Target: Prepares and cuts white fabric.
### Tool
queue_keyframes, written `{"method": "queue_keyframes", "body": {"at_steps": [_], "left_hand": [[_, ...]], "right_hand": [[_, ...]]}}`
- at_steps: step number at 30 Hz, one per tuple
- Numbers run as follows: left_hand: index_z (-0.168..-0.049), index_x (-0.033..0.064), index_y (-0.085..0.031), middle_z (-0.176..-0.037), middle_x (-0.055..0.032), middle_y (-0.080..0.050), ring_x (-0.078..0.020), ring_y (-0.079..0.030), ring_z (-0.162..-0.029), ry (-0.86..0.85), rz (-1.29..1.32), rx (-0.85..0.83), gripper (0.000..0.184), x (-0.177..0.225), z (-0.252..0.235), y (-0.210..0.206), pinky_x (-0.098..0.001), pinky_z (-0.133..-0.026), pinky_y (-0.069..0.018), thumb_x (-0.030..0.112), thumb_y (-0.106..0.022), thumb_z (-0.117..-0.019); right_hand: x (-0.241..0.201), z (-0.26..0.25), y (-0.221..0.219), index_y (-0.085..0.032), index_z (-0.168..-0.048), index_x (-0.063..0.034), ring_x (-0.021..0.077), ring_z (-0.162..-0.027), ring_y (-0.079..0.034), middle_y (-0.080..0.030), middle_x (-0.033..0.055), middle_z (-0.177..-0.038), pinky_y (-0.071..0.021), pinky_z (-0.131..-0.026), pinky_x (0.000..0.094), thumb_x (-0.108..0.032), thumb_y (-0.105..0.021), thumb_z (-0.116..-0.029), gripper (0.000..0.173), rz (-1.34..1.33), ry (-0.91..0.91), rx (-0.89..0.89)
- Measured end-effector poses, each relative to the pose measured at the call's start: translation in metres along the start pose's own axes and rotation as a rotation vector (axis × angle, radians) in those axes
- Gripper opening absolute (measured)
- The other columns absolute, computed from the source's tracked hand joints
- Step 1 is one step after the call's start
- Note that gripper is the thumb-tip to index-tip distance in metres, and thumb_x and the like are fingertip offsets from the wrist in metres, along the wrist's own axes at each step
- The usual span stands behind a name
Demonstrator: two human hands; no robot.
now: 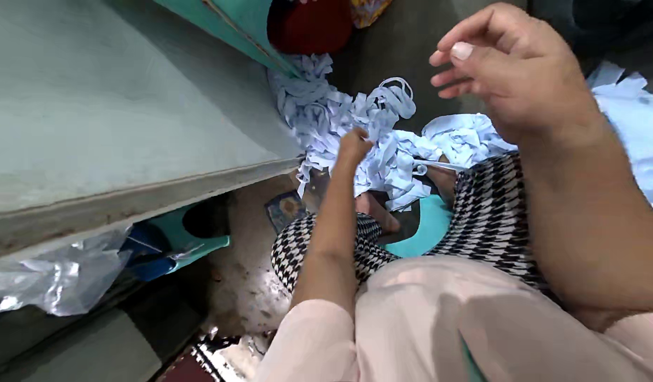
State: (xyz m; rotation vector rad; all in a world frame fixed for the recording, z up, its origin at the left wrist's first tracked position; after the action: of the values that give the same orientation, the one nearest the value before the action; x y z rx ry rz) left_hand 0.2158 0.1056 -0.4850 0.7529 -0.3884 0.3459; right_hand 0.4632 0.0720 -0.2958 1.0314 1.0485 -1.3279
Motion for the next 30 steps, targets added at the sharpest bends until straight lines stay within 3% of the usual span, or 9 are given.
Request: {"method": "queue_keyframes", "body": {"at_steps": [3, 7, 9, 13, 16, 22, 26, 28, 30], "left_hand": [[-0.135, -0.0069, -0.056, -0.127, -0.0326, -0.061, -0.0480, -0.059, -0.120, 0.204, 0.011, -0.110, 0.059, -0.023, -0.029, -0.079, -0.0652, -0.101, -0.0469, 0.027, -0.076, -0.0904], [-0.148, -0.0009, -0.045, -0.139, -0.0297, -0.055, -0.0486, -0.055, -0.127, 0.373, -0.036, -0.042, 0.079, -0.033, -0.030, -0.117, -0.0691, -0.102, -0.0431, 0.034, -0.080, -0.0856], [-0.147, 0.0038, -0.049, -0.139, -0.0280, -0.056, -0.0484, -0.053, -0.128, 0.371, -0.105, -0.011, 0.075, -0.035, -0.031, -0.120, -0.0699, -0.103, -0.0413, 0.038, -0.079, -0.0870], [-0.141, 0.0174, -0.060, -0.134, -0.0226, -0.061, -0.0453, -0.056, -0.126, 0.299, -0.201, 0.016, 0.049, -0.040, -0.034, -0.128, -0.0698, -0.100, -0.0410, 0.028, -0.070, -0.0940], [-0.141, 0.0158, -0.059, -0.132, -0.0195, -0.064, -0.0427, -0.058, -0.124, 0.276, -0.220, 0.037, 0.047, -0.041, -0.030, -0.132, -0.0702, -0.102, -0.0391, 0.025, -0.067, -0.0958], [-0.135, 0.0096, -0.064, -0.131, -0.0234, -0.063, -0.0452, -0.054, -0.128, 0.315, -0.041, -0.075, 0.042, -0.044, -0.023, -0.106, -0.0735, -0.102, -0.0365, 0.034, -0.052, -0.1032], [-0.128, -0.0068, -0.062, -0.123, -0.0271, -0.064, -0.0367, -0.060, -0.117, 0.122, 0.375, 0.075, 0.038, -0.029, -0.011, -0.060, -0.0564, -0.100, -0.0469, 0.018, -0.047, -0.1038], [-0.123, -0.0100, -0.062, -0.117, -0.0230, -0.064, -0.0271, -0.061, -0.110, -0.016, 0.559, 0.109, 0.034, -0.012, 0.005, -0.028, -0.0469, -0.098, -0.0486, 0.010, -0.046, -0.1013], [-0.099, -0.0016, -0.064, -0.093, -0.0063, -0.064, -0.0119, -0.061, -0.089, -0.213, 0.661, 0.112, 0.023, 0.001, 0.019, 0.000, -0.0357, -0.084, -0.0523, 0.009, -0.044, -0.0935]], "right_hand": [[0.002, 0.004, 0.009, -0.059, -0.119, -0.0092, 0.0122, -0.097, -0.068, -0.066, 0.0028, -0.112, -0.0602, -0.084, 0.0316, -0.021, -0.052, -0.1034, 0.021, -0.041, -0.008, 0.031], [0.008, 0.007, 0.017, -0.059, -0.117, -0.0092, 0.0119, -0.094, -0.069, -0.067, 0.0017, -0.108, -0.0605, -0.084, 0.0306, -0.020, -0.053, -0.1020, 0.020, -0.075, 0.016, 0.027], [0.007, 0.008, 0.018, -0.059, -0.117, -0.0094, 0.0118, -0.094, -0.068, -0.067, 0.0013, -0.108, -0.0602, -0.084, 0.0304, -0.019, -0.053, -0.1014, 0.019, -0.084, 0.024, 0.019], [0.008, 0.008, 0.017, -0.060, -0.116, -0.0081, 0.0125, -0.095, -0.068, -0.066, 0.0025, -0.109, -0.0606, -0.084, 0.0306, -0.018, -0.053, -0.1013, 0.019, -0.113, 0.054, -0.007], [0.010, 0.008, 0.015, -0.061, -0.115, -0.0078, 0.0134, -0.096, -0.068, -0.067, 0.0028, -0.109, -0.0608, -0.086, 0.0325, -0.018, -0.053, -0.1015, 0.019, -0.109, 0.075, -0.031], [0.008, 0.007, 0.015, -0.061, -0.115, -0.0094, 0.0123, -0.095, -0.069, -0.068, 0.0018, -0.107, -0.0613, -0.085, 0.0324, -0.020, -0.054, -0.1019, 0.018, -0.085, 0.049, -0.014], [0.008, 0.003, 0.013, -0.061, -0.114, -0.0088, 0.0095, -0.090, -0.068, -0.067, 0.0019, -0.104, -0.0600, -0.080, 0.0285, -0.019, -0.054, -0.1028, 0.016, -0.084, 0.013, 0.001], [0.008, 0.001, 0.013, -0.061, -0.113, -0.0096, 0.0084, -0.088, -0.067, -0.067, 0.0016, -0.102, -0.0586, -0.078, 0.0271, -0.019, -0.054, -0.1031, 0.015, -0.079, -0.018, 0.002], [0.007, 0.001, 0.014, -0.061, -0.114, -0.0092, 0.0093, -0.089, -0.067, -0.067, 0.0025, -0.103, -0.0581, -0.078, 0.0280, -0.020, -0.054, -0.1038, 0.016, -0.078, -0.036, -0.004]]}}
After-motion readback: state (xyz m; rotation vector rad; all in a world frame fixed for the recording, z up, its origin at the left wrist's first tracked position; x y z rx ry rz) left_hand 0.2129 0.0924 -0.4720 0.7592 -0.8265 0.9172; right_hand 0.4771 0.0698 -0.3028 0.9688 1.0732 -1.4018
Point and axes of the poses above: each hand's wrist, its own z-axis away from the middle knuckle, its own y-axis out of the back of the hand, x = y × z, the point moved 3 cm from there along -z, towards the middle knuckle
